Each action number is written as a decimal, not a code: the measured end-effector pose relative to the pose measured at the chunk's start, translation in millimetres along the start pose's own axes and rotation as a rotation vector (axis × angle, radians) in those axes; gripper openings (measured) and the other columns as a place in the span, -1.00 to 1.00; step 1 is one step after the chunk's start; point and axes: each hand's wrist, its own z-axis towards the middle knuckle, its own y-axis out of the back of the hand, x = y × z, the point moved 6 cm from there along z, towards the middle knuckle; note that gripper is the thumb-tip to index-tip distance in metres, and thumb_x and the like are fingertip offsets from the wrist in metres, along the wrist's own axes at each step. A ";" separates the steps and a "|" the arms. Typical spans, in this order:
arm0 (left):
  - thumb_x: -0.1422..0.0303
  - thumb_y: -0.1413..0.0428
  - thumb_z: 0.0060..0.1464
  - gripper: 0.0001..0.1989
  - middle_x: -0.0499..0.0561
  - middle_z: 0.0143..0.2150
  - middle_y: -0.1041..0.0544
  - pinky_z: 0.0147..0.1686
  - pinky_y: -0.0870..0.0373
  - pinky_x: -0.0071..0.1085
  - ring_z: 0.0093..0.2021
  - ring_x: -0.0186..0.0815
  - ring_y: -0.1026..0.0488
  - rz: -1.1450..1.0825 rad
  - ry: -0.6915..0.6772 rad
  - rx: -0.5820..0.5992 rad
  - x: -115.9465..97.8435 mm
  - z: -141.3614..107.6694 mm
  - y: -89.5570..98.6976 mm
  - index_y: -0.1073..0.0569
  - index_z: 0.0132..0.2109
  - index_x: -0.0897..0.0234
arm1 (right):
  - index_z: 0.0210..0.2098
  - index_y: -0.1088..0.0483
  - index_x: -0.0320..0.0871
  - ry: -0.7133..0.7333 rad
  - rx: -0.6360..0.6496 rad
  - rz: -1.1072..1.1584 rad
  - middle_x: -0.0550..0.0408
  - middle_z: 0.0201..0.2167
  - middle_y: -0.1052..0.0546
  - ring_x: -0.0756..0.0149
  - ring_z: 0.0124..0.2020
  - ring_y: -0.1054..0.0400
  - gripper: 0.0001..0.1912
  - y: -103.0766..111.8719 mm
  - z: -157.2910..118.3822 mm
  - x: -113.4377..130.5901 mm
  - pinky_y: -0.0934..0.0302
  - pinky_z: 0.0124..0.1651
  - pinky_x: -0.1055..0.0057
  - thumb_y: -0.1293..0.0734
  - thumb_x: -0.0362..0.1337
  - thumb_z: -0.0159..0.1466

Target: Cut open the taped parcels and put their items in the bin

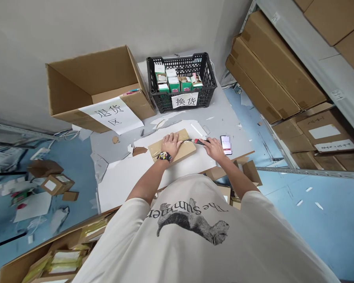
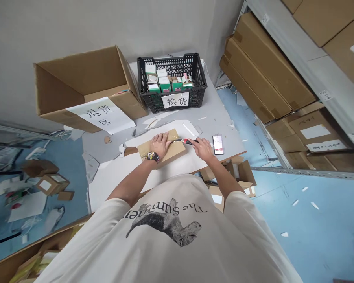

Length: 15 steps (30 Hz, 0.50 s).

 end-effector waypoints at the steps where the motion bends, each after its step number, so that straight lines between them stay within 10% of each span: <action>1: 0.00 0.13 0.66 -0.27 0.41 0.58 -0.48 0.57 -0.21 0.11 0.51 0.26 -0.40 -0.008 -0.001 0.000 0.2 0.0 -1.2 -0.35 0.71 0.28 | 0.69 -0.40 0.19 0.000 0.005 -0.005 -0.20 0.23 -0.58 -0.13 0.04 -0.33 -0.38 -0.5 -0.8 0.3 -0.21 0.17 0.05 -0.20 -0.14 0.70; 15: -0.03 0.09 0.65 -0.26 0.40 0.64 -0.44 0.62 -0.18 0.14 0.58 0.25 -0.38 -0.039 -0.002 -0.019 -0.8 -5.1 -2.9 -0.38 0.69 0.31 | 0.70 -0.37 0.25 0.038 0.042 -0.011 -0.22 0.34 -0.54 -0.21 0.17 -0.32 -0.34 4.9 16.6 -7.5 -0.18 0.31 -0.07 -0.20 -0.21 0.68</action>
